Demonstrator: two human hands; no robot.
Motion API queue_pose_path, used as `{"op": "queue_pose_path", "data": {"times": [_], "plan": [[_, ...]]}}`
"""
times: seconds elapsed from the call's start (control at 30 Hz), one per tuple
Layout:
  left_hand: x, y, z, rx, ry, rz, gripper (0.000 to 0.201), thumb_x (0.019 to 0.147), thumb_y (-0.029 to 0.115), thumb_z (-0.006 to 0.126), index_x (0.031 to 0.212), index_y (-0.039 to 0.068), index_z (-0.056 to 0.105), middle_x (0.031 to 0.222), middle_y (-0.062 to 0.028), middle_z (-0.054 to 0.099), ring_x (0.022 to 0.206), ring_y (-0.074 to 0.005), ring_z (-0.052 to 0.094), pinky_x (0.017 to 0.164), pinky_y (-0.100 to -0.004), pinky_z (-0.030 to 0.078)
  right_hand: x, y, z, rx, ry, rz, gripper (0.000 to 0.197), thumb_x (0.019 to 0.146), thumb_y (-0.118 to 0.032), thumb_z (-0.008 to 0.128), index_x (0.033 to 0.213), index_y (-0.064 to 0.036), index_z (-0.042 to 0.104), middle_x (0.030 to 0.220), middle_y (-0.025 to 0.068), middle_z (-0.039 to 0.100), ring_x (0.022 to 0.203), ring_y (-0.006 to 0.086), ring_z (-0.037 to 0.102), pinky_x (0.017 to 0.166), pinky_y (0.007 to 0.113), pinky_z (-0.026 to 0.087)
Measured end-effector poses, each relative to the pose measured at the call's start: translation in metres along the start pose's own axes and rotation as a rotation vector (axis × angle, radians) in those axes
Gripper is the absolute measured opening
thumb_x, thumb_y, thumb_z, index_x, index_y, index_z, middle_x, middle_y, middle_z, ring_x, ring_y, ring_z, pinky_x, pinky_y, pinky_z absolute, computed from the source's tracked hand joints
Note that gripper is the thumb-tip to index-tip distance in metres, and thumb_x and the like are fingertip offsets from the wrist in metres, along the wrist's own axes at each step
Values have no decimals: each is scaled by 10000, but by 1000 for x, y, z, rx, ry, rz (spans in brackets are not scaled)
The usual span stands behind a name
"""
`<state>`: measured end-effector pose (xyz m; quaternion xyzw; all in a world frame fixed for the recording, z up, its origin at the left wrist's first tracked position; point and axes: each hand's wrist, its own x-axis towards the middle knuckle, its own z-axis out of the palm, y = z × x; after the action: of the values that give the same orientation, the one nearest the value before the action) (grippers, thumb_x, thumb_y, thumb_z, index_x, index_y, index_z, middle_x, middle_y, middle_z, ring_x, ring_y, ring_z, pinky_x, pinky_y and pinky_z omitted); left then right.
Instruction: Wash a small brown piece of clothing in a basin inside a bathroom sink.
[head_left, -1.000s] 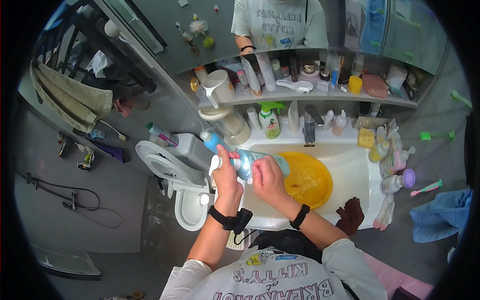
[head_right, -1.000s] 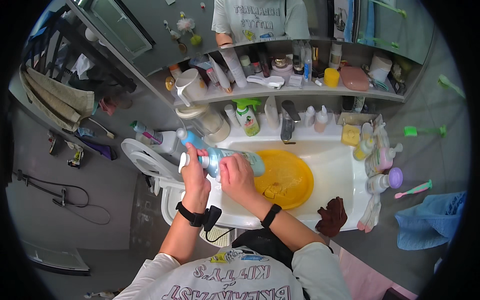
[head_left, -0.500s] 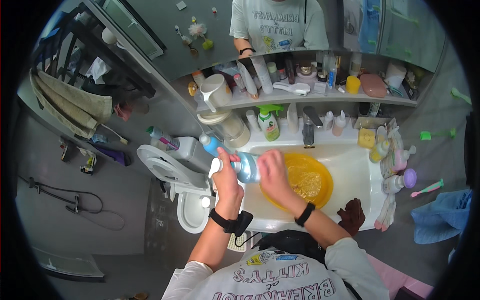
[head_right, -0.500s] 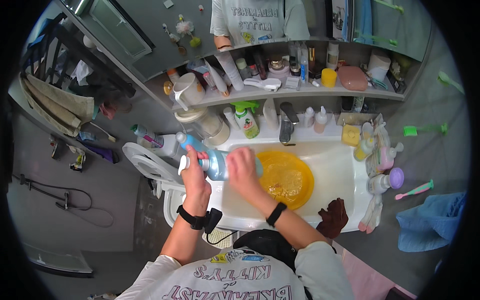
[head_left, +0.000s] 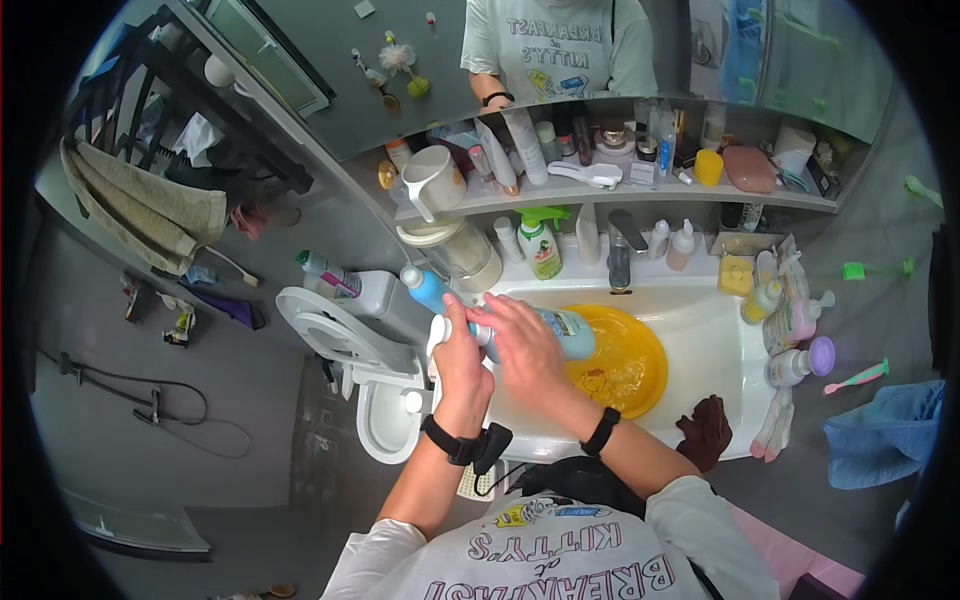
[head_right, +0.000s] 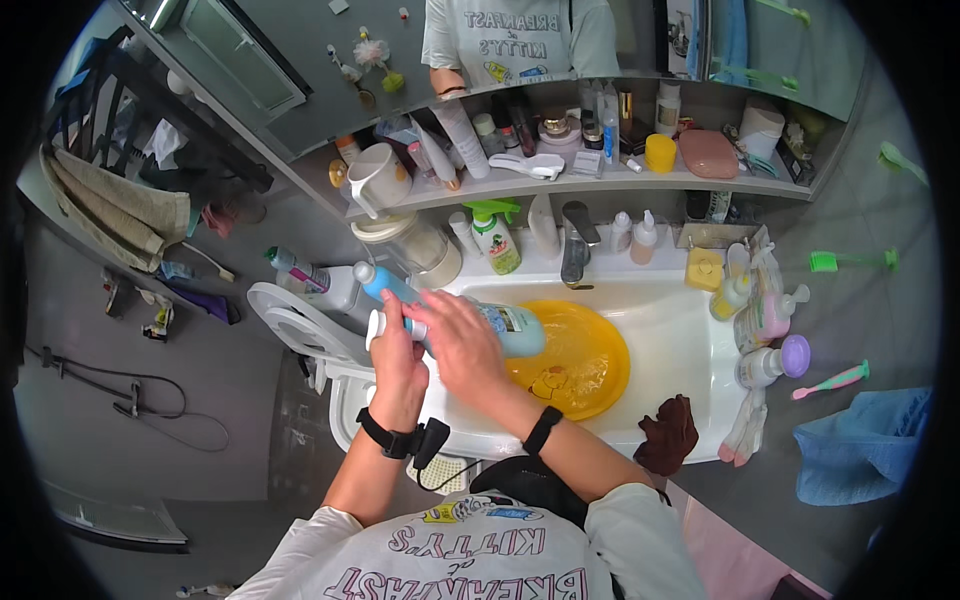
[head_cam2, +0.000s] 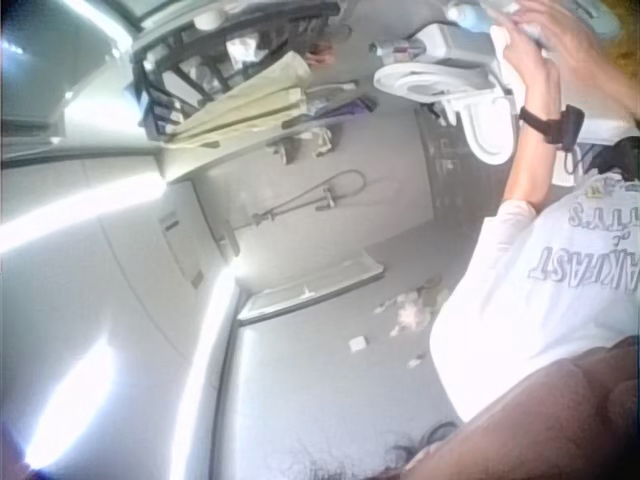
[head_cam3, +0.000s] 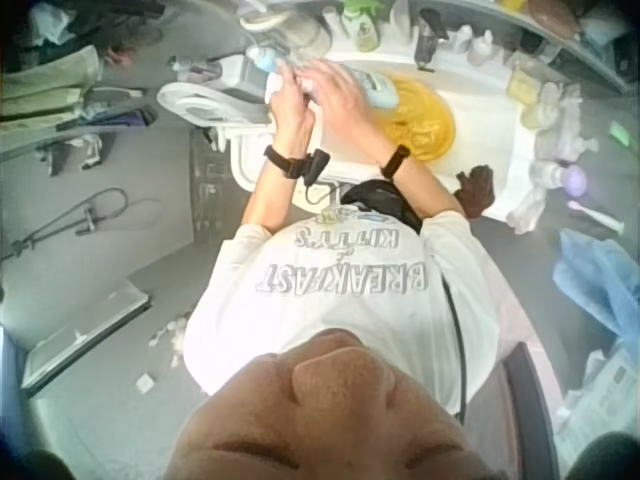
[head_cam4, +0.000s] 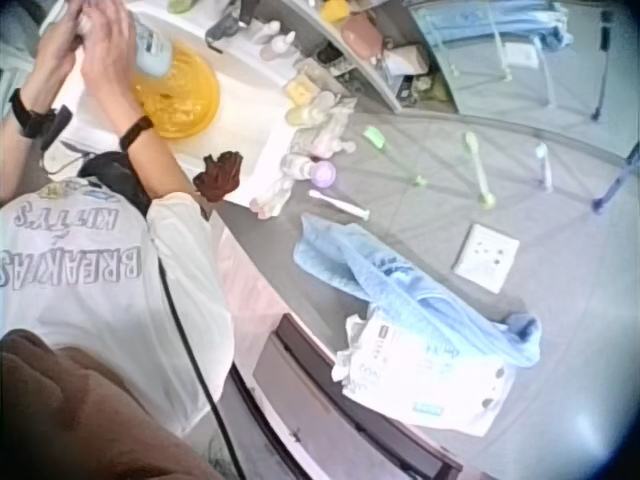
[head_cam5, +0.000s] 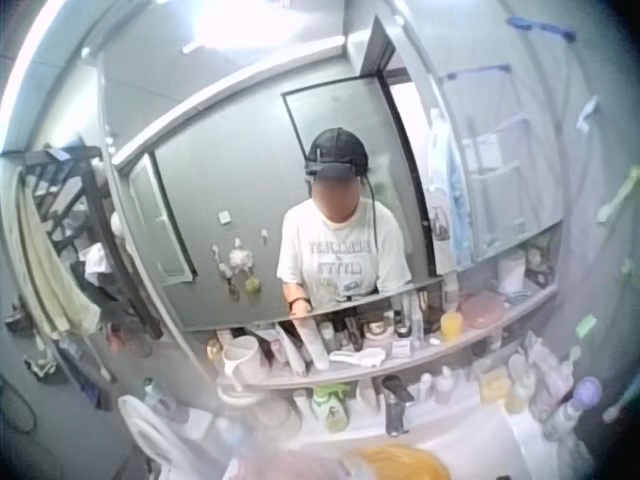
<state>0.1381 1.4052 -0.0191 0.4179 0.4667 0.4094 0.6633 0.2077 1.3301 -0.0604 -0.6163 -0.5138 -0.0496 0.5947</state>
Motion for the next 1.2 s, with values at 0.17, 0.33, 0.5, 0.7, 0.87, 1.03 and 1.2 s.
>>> {"op": "queue_pose_path", "data": {"times": [0.17,0.33,0.5,0.7,0.87,1.03,1.2], "plan": [[13,-8,-11,7,-148,305,415,996,413,560,726,104,499,753,-24,574,710,-107,531,691,-271,422,-34,147,6,316,-253,650,185,915,-114,540,1065,-38,618,1026,207,661,990,372,625,867,417,491],[11,14,-30,-68,-63,208,419,1020,402,512,738,94,498,751,-28,556,746,-124,523,742,-264,422,-102,307,-27,-429,-610,720,243,927,-192,518,1051,-13,626,1011,178,667,972,347,645,807,462,505],[13,5,-43,-6,60,188,414,1021,411,507,743,104,500,770,-34,568,766,-122,528,732,-257,414,-194,297,2,-817,-623,578,282,887,-287,589,959,-31,684,1061,201,668,905,352,662,800,470,524],[22,-4,-36,-42,81,98,418,1010,443,514,750,116,510,823,-32,596,789,-118,528,761,-265,417,-133,279,11,276,-695,880,217,868,-84,603,1083,-51,610,956,128,679,725,234,654,617,368,511],[26,-14,-37,-34,119,93,434,1002,475,512,776,105,542,849,-24,602,772,-108,527,750,-259,430,-40,47,-11,294,-98,419,295,953,-6,447,1235,-6,532,1143,177,647,1066,303,636,897,387,505],[10,-17,-6,-134,16,-77,462,979,520,528,803,94,551,867,-20,577,905,-130,521,931,-285,386,-24,8,13,-108,-155,-102,373,957,-75,473,1324,-23,508,1253,117,629,1301,342,474,1140,501,286],[5,-24,-3,-81,21,70,449,980,512,535,829,89,551,832,-21,570,865,-129,518,910,-284,395,-21,72,10,175,-101,390,366,968,-110,465,1321,-25,507,1244,111,636,1294,326,483,1150,543,231]]}}
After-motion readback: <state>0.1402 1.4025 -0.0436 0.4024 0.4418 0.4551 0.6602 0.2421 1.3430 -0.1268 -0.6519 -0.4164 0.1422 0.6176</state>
